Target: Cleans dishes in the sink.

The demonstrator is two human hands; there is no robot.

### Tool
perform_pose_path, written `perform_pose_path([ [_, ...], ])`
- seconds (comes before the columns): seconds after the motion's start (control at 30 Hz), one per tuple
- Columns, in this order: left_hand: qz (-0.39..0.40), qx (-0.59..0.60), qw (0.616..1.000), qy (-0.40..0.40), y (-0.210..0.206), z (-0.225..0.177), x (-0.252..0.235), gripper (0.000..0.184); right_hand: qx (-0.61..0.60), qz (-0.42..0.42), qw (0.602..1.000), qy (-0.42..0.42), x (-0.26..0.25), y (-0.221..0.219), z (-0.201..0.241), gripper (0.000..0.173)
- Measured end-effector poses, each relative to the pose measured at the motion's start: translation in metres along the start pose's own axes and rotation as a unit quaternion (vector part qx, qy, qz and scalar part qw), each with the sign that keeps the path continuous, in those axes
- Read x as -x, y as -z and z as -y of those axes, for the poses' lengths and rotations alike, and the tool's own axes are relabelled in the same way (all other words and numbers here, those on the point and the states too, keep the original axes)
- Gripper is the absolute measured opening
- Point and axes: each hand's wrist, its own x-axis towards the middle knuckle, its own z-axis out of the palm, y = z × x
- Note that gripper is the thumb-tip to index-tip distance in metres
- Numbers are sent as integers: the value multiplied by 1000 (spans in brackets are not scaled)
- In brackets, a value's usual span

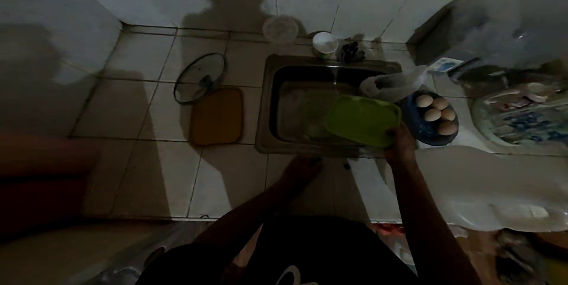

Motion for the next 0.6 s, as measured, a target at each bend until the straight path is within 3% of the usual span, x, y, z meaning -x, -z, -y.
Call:
perform_pose_path([
  [0.07,-26,-41,999,-23,-3,0,-5,36,-13,4,1000,-2,-1,0,-1,44],
  [0.13,6,-56,998,-12,1,-4,-10,40,-15,17,1000,3,-3,0,-4,49],
  [0.2,52,-32,998,18,11,-10,-15,44,-10,38,999,8,-3,2,-7,51],
  [0.3,30,7,999,37,26,-20,-18,48,-16,59,998,4,-3,2,-6,49],
  [0.4,-105,98,987,73,51,-33,-39,38,-32,73,997,-17,-1,-1,-4,47],
  [0.47,-193,174,960,102,64,-39,-67,45,-47,87,994,-38,0,-8,-7,50],
  [0.53,-227,235,935,141,62,-49,-98,54,-57,102,992,-45,2,-18,-14,47],
  [0.6,-225,260,931,122,45,-69,-120,48,-48,104,993,-34,6,-29,-16,47],
])
